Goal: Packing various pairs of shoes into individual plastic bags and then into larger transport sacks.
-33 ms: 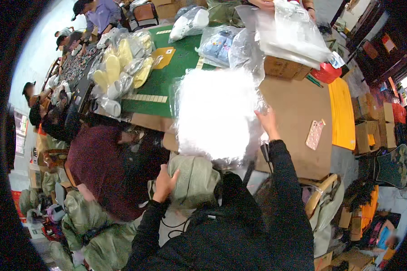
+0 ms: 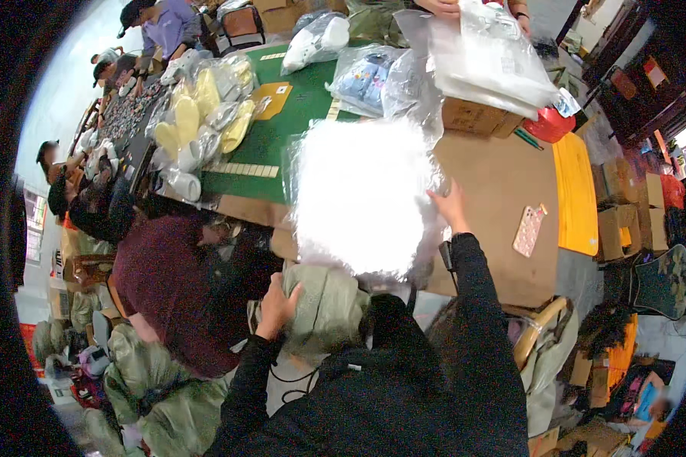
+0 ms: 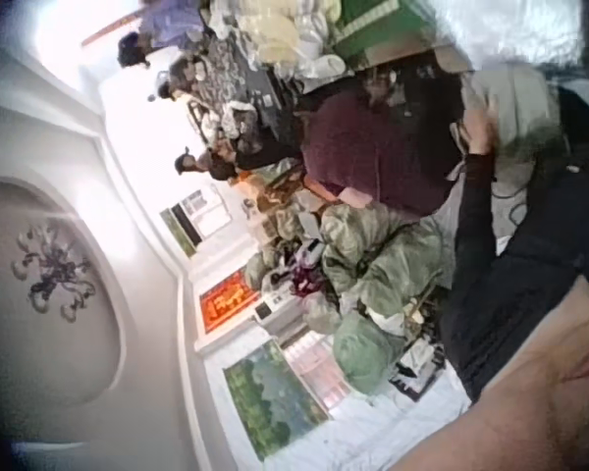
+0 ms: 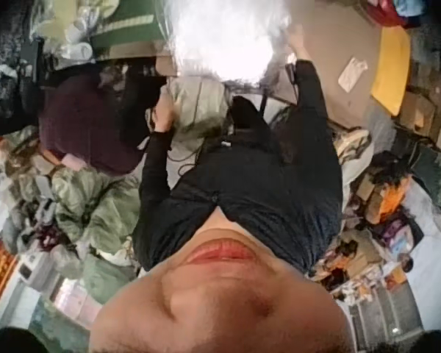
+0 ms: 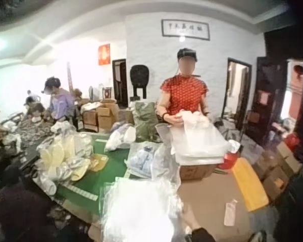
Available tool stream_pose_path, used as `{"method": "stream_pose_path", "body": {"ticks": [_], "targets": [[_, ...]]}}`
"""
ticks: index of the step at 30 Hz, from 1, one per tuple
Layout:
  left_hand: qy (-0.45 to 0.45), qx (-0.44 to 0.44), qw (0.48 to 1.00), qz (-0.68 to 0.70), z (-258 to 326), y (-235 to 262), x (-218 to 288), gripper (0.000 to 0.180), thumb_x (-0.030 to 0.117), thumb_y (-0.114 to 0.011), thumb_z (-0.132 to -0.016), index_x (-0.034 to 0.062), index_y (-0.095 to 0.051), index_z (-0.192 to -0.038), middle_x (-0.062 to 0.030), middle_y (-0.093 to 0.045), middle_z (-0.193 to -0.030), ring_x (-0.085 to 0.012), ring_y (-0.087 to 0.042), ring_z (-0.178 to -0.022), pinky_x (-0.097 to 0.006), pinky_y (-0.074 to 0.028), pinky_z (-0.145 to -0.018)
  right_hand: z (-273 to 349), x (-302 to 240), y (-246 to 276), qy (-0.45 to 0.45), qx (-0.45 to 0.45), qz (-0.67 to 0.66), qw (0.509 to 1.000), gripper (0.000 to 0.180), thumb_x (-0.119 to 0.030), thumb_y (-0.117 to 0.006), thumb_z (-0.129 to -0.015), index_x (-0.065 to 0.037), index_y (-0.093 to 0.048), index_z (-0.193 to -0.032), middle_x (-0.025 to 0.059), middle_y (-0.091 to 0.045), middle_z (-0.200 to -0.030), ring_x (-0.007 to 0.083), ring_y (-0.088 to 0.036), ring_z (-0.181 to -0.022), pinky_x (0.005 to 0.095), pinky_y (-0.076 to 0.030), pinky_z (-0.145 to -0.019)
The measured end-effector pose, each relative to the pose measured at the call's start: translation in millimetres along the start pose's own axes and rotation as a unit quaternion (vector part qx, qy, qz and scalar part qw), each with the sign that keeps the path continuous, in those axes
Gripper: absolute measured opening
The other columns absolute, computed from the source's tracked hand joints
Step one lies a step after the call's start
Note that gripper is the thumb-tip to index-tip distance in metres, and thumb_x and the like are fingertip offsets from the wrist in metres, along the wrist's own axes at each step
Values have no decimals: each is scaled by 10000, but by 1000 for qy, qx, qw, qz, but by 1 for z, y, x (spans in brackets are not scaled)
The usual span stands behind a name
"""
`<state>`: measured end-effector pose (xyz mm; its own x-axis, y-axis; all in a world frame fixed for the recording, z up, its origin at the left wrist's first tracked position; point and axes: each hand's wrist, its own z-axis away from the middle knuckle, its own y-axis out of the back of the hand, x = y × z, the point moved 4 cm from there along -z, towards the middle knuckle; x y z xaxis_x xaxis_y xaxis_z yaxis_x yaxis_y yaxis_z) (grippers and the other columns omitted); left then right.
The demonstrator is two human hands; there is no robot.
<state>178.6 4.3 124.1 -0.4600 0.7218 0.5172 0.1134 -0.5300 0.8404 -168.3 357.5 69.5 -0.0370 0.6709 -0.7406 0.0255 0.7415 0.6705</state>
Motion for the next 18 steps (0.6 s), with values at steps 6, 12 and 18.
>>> {"method": "stream_pose_path", "body": {"ticks": [6,12,18], "targets": [[-130,-236,934,-232,-104,-59,-28,619,406,-390,-906,39,-203,-1368,-362,-357,-1254,-459,-554,-864,-470,-457,-736,2,13,-124,-130,-105,55,984,979,-543,-605,-740,127,-180,-1312,329,-328,-1297,401,-333,-1227,396,-258,-1035],[103,-263,934,218,-160,-97,-47,641,433,-354,-914,-19,-245,-1355,-258,-218,-1403,-377,-361,-1219,-364,-298,-997,4,-26,-144,-166,-53,-102,979,989,-473,-677,-708,121,-171,-1315,296,-374,-1273,357,-370,-1205,384,-293,-1010],[83,-292,937,175,-149,-83,-46,635,486,-435,-870,-47,-464,-1214,-186,-502,-1232,-271,-437,-1178,-341,-322,-969,-7,-64,-77,-185,-304,-319,879,821,-327,-748,-674,135,-343,-1219,245,-486,-1170,284,-488,-1070,355,-392,-901]]}}
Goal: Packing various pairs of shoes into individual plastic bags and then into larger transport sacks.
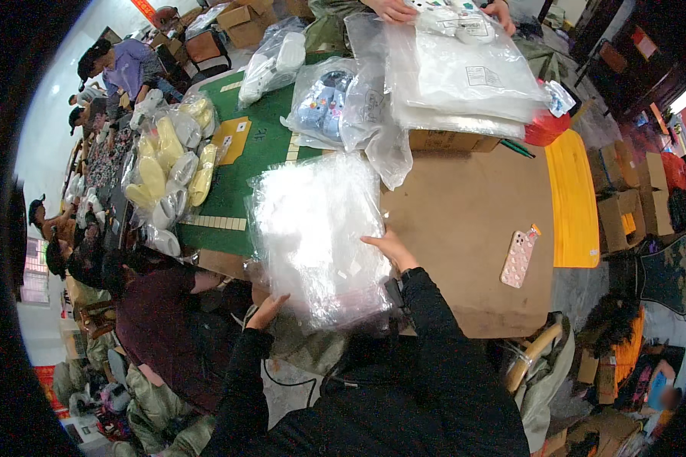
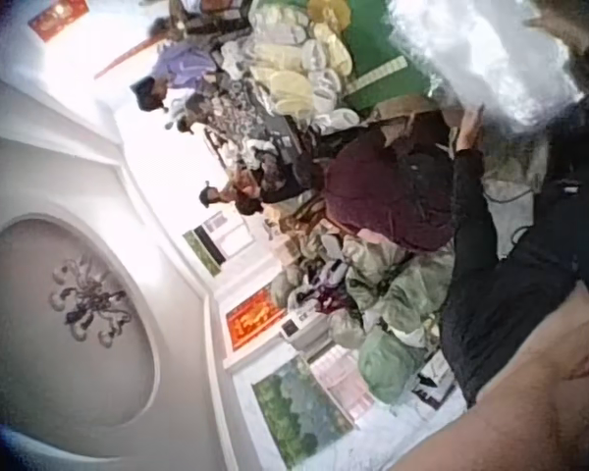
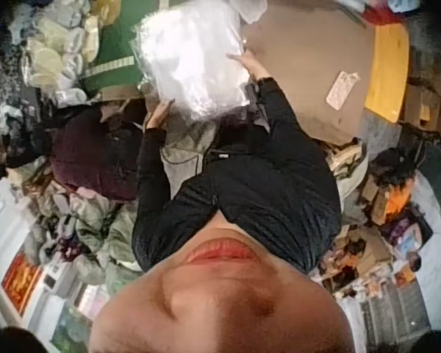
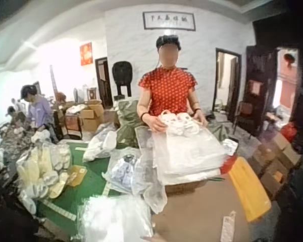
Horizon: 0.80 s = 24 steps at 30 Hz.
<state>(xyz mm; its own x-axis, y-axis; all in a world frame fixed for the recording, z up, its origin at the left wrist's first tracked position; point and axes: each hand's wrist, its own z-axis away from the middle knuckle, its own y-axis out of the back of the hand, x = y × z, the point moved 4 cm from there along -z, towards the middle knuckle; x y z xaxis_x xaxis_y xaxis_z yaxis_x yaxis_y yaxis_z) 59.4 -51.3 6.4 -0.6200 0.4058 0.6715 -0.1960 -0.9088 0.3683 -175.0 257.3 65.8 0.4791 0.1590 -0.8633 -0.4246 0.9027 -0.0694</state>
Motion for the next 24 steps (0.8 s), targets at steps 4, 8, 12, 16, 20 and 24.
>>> {"method": "stream_pose_path", "body": {"ticks": [4,8,12,16,20,24], "targets": [[18,5,999,33,-4,-19,7,528,439,-489,-860,-42,-587,-1056,-136,-609,-1036,-234,-540,-993,-327,-391,-864,-12,8,12,-110,-45,10,993,614,-242,-753,-664,141,-506,-1076,226,-583,-1015,272,-580,-904,331,-447,-791],[47,-48,995,69,2,-46,11,480,395,-506,-871,-45,-597,-1037,-50,-602,-990,-158,-521,-931,-315,-405,-821,-28,15,29,-73,-41,32,996,523,-228,-754,-658,130,-566,-990,211,-613,-926,263,-599,-838,335,-454,-771],[90,-38,991,86,-1,-70,35,455,391,-559,-845,-51,-593,-745,25,-529,-706,-98,-462,-684,-271,-393,-644,-7,1,62,-24,-14,208,978,558,-253,-734,-682,87,-535,-1078,217,-579,-1058,313,-559,-960,380,-423,-844],[85,-54,984,148,-2,-71,34,445,374,-535,-862,-51,-586,-742,39,-521,-704,-86,-450,-675,-259,-381,-623,-13,-72,58,157,243,462,838,528,-273,-695,-714,-25,-529,-1150,208,-445,-1262,366,-392,-1179,418,-336,-957],[122,-72,981,133,-2,-65,25,427,369,-512,-879,-35,-584,-761,52,-507,-708,-73,-438,-691,-252,-366,-618,-95,-135,14,385,158,515,749,551,-294,-608,-764,12,-478,-1204,254,-340,-1327,385,-312,-1241,432,-267,-1017],[95,-80,988,97,-5,-68,37,435,365,-505,-896,-48,-619,-970,16,-583,-870,-107,-490,-809,-269,-407,-725,-196,-122,48,276,325,599,678,564,-289,-589,-758,58,-473,-1187,258,-312,-1344,396,-319,-1239,461,-258,-1022]]}}
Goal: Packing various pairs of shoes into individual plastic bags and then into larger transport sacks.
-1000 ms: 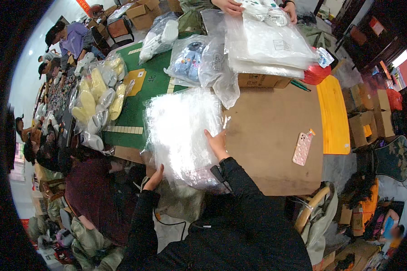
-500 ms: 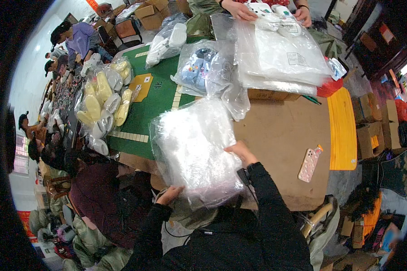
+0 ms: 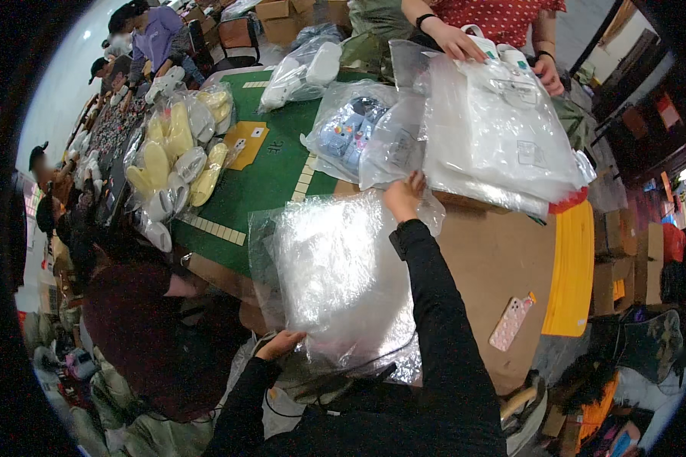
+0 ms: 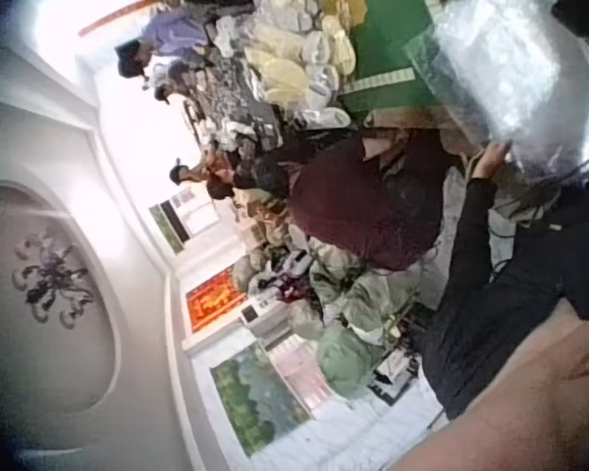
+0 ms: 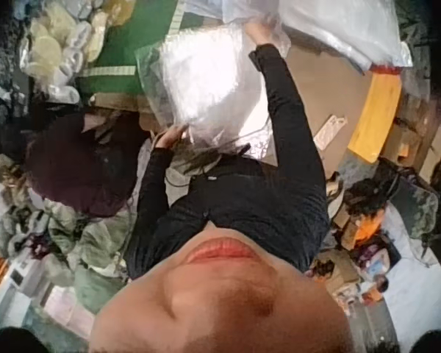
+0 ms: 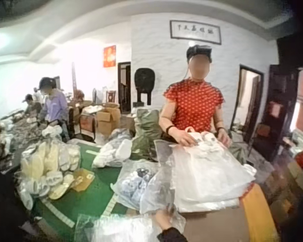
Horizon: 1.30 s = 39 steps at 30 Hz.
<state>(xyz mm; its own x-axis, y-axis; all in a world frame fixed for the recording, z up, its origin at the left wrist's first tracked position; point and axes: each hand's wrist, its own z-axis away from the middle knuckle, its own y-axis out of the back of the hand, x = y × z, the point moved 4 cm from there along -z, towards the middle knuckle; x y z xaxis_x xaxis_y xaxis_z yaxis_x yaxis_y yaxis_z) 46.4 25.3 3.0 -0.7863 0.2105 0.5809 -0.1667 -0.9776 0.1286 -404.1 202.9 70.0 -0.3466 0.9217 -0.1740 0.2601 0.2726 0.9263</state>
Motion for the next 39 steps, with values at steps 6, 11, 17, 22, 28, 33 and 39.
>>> {"method": "stream_pose_path", "body": {"ticks": [6,11,17,22,28,33,39], "targets": [[24,15,1000,4,16,-11,-6,467,409,-506,-880,-20,-611,-1032,-14,-607,-904,-122,-507,-842,-286,-416,-747,-51,-29,8,-167,-66,-199,963,439,-214,-501,-768,79,-504,-1095,237,-472,-1174,365,-483,-1061,497,-352,-929],[-28,37,999,-1,3,-7,-7,452,403,-510,-867,-27,-599,-973,-60,-622,-835,-135,-530,-789,-301,-429,-720,-106,-10,4,-270,-125,-96,950,418,-203,-480,-765,62,-540,-1083,254,-482,-1184,426,-458,-1084,429,-362,-942],[0,32,999,37,-7,-5,-21,443,391,-536,-851,-49,-581,-823,-37,-567,-668,-122,-485,-665,-302,-406,-631,-75,-102,22,-130,-90,-15,987,596,-380,-490,-790,-13,-442,-1258,294,-370,-1296,446,-296,-1245,530,-226,-1016],[-53,46,997,39,1,-5,-2,453,402,-508,-876,-21,-538,-718,26,-449,-589,-94,-394,-561,-281,-351,-515,37,-286,41,461,13,-389,797,400,-217,-649,-701,-44,-567,-1053,132,-527,-1172,308,-490,-1064,455,-394,-850],[-42,78,996,12,2,-7,-8,405,365,-528,-866,-28,-603,-800,-52,-607,-677,-129,-485,-636,-314,-409,-609,221,-317,-33,688,-290,-108,657,583,-592,-426,-814,-171,-515,-1208,60,-493,-1252,272,-414,-1196,560,-203,-1015],[-138,130,978,89,2,-10,-40,429,417,-517,-862,-1,-604,-907,-93,-612,-785,-140,-496,-704,-331,-414,-652,222,-290,-33,634,-402,82,656,547,-611,-439,-794,-177,-609,-1082,14,-627,-1033,250,-524,-1059,562,-207,-995],[-131,179,973,65,88,40,-59,421,323,-621,-801,54,-583,-1123,-138,-584,-1108,-205,-537,-1004,-329,-415,-866,207,-271,-44,655,-275,122,693,329,-392,-601,-755,-136,-652,-956,55,-617,-984,236,-549,-996,522,-285,-953]]}}
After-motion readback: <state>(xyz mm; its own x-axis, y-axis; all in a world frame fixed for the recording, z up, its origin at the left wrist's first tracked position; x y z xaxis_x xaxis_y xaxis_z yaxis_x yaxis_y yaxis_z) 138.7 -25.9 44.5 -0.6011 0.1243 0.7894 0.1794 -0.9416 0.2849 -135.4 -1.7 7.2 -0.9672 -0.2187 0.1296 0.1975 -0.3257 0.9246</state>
